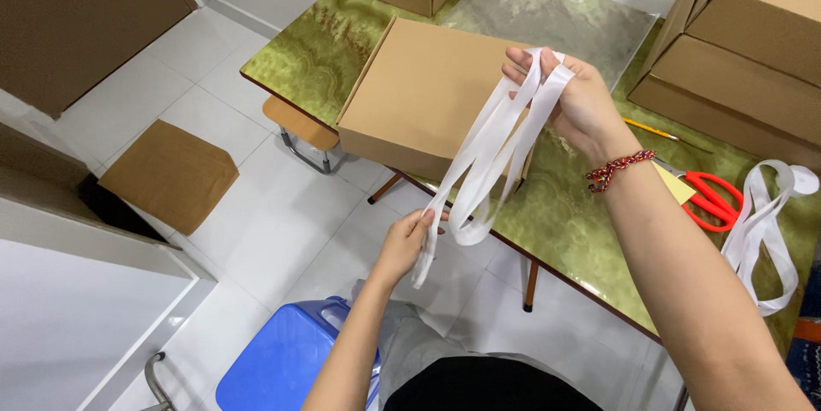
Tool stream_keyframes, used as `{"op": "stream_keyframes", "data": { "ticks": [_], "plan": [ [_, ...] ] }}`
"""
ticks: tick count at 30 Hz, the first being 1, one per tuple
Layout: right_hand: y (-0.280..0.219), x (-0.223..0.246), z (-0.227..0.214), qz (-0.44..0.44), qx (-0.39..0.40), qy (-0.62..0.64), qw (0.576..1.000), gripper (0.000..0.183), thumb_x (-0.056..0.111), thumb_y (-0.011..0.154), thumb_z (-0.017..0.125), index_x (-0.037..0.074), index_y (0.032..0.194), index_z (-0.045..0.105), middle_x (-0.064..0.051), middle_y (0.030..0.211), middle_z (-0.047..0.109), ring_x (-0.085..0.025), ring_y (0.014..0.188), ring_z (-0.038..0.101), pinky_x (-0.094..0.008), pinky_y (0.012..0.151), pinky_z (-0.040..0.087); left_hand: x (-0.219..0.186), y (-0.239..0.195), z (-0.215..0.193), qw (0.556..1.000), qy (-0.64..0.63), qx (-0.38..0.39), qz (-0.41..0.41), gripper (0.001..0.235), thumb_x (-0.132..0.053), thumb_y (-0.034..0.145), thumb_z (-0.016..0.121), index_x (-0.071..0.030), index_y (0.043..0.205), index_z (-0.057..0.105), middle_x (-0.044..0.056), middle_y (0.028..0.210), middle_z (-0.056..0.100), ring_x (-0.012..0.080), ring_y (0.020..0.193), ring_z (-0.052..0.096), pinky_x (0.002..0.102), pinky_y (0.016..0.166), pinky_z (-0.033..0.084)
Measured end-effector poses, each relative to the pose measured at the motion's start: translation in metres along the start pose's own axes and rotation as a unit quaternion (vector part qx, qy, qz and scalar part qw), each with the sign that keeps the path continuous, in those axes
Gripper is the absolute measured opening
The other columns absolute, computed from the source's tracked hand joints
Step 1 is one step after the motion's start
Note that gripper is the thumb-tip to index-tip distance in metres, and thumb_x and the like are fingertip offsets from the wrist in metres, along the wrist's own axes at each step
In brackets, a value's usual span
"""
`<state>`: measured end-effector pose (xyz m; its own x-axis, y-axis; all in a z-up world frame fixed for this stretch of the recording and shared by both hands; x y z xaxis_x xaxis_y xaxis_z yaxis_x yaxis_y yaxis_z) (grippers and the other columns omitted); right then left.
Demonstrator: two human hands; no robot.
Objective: Unpacking a garment from a cardboard box and hanging it on a clothing rack
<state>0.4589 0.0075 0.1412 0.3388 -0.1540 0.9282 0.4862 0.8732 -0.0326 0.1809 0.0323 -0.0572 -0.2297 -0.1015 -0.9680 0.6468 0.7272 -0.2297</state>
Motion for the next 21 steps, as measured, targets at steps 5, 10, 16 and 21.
{"op": "stream_keyframes", "data": {
  "ticks": [5, 10, 16, 21],
  "plan": [
    [-0.014, 0.019, 0.012, -0.012, 0.007, -0.017, 1.000, 0.030, 0.033, 0.108, 0.064, 0.004, 0.112, 0.071, -0.010, 0.136, 0.075, -0.030, 0.129, 0.072, -0.050, 0.101, 0.063, 0.023, 0.003, 0.004, 1.000, -0.012, 0.008, 0.009, 0.039, -0.036, 0.113, 0.055, -0.006, 0.108, 0.080, 0.008, 0.100, 0.080, 0.0207, 0.086, 0.077, 0.033, 0.059, 0.067],
    [-0.025, 0.035, 0.019, -0.024, 0.015, -0.048, 0.998, 0.031, 0.035, 0.107, 0.065, 0.006, 0.111, 0.072, -0.011, 0.135, 0.075, -0.030, 0.129, 0.072, -0.049, 0.101, 0.063, 0.076, 0.007, 0.003, 0.993, 0.115, 0.030, -0.005, 0.040, -0.036, 0.114, 0.052, -0.013, 0.088, 0.072, 0.005, 0.069, 0.077, 0.0175, 0.065, 0.077, 0.030, 0.053, 0.062],
    [-0.040, 0.039, 0.033, -0.018, 0.026, -0.049, 0.998, 0.029, 0.028, 0.107, 0.064, 0.000, 0.111, 0.071, -0.011, 0.127, 0.078, -0.030, 0.122, 0.076, -0.047, 0.095, 0.065, 0.074, -0.011, -0.002, 0.971, 0.236, 0.029, -0.031, 0.044, -0.042, 0.115, 0.041, -0.015, 0.089, 0.063, 0.004, 0.072, 0.078, 0.0284, 0.080, 0.078, 0.040, 0.072, 0.059],
    [-0.049, 0.048, 0.041, -0.028, 0.038, -0.042, 0.998, 0.031, 0.028, 0.107, 0.064, -0.001, 0.114, 0.071, -0.013, 0.128, 0.078, -0.031, 0.123, 0.075, -0.047, 0.096, 0.066, 0.065, -0.014, -0.001, 0.964, 0.261, 0.033, -0.028, 0.043, -0.047, 0.114, 0.044, -0.016, 0.095, 0.066, 0.006, 0.078, 0.081, 0.0332, 0.091, 0.079, 0.044, 0.081, 0.059]
  ]
}}
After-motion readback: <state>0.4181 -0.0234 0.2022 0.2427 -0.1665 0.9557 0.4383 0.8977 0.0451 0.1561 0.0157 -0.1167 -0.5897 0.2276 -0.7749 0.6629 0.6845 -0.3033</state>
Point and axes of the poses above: each hand's wrist, its own y-axis towards the middle knuckle, its own z-axis out of the palm, x = y × z, the point moved 7 cm from there along y, towards the middle knuckle
